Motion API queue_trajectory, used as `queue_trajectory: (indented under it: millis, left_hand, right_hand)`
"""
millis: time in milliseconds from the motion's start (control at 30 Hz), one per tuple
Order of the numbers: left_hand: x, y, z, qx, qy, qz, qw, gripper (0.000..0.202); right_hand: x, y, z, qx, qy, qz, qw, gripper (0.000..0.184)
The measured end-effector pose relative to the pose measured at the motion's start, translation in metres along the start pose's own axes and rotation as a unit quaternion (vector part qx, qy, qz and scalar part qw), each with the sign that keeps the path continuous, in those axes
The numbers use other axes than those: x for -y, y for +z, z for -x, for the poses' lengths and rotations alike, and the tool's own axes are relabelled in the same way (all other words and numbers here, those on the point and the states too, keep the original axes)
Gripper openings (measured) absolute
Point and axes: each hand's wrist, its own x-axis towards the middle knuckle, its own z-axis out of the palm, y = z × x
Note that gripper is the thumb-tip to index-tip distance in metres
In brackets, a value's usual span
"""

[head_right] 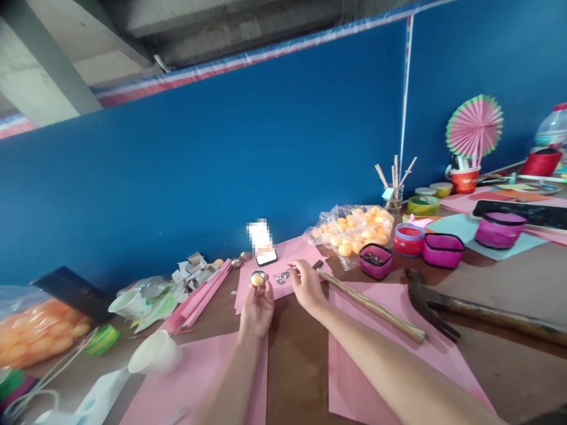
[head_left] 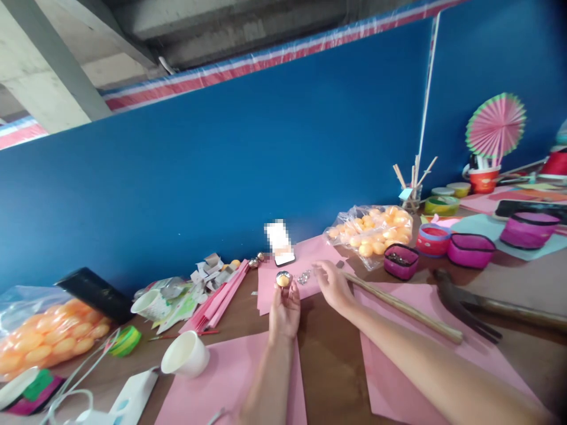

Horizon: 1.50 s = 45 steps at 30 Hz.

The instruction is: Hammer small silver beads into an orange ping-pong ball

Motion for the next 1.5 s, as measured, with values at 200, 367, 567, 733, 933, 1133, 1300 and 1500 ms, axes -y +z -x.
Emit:
queue_trajectory:
  millis: [200,367,567,733,933,1133,1300,1500]
  left_hand:
    - [-0.001,-0.001,0.003,-0.014,-0.014,0.021,1.000,0.017]
    - [0.001,-0.001,0.003,-0.016,-0.012,0.001,1.000,0.018]
    - [0.000,-0.002,0.000,-0.033,-0.007,-0.014,0.999,0.016]
    - [0.001,-0.003,-0.001,-0.043,-0.011,-0.015,0.999,0.016]
    - [0.002,-0.004,-0.002,-0.037,-0.006,-0.004,0.999,0.016]
    - [0.001,-0.002,0.000,-0.033,-0.011,-0.012,0.999,0.015]
    - [0.000,-0.001,-0.001,-0.044,-0.014,-0.008,0.999,0.015]
    - [0.001,-0.004,-0.003,-0.028,-0.013,-0.014,0.999,0.015]
  right_hand:
    - [-0.001,-0.001,0.002,0.128,-0.133,0.265,0.946,0.028]
    - [-0.002,0.005,0.004,0.155,-0.120,0.331,0.923,0.026]
    - [0.000,0.000,0.002,0.119,-0.127,0.305,0.936,0.024]
    - [-0.004,-0.008,-0.001,0.078,-0.111,0.289,0.948,0.026]
    - [-0.005,-0.011,-0.004,0.087,-0.124,0.287,0.946,0.032]
    - [0.007,0.004,0.005,0.206,-0.208,0.330,0.897,0.025]
    - [0.005,0.006,0.005,0.202,-0.194,0.371,0.885,0.022]
    - [0.006,0.006,0.006,0.184,-0.174,0.375,0.892,0.020]
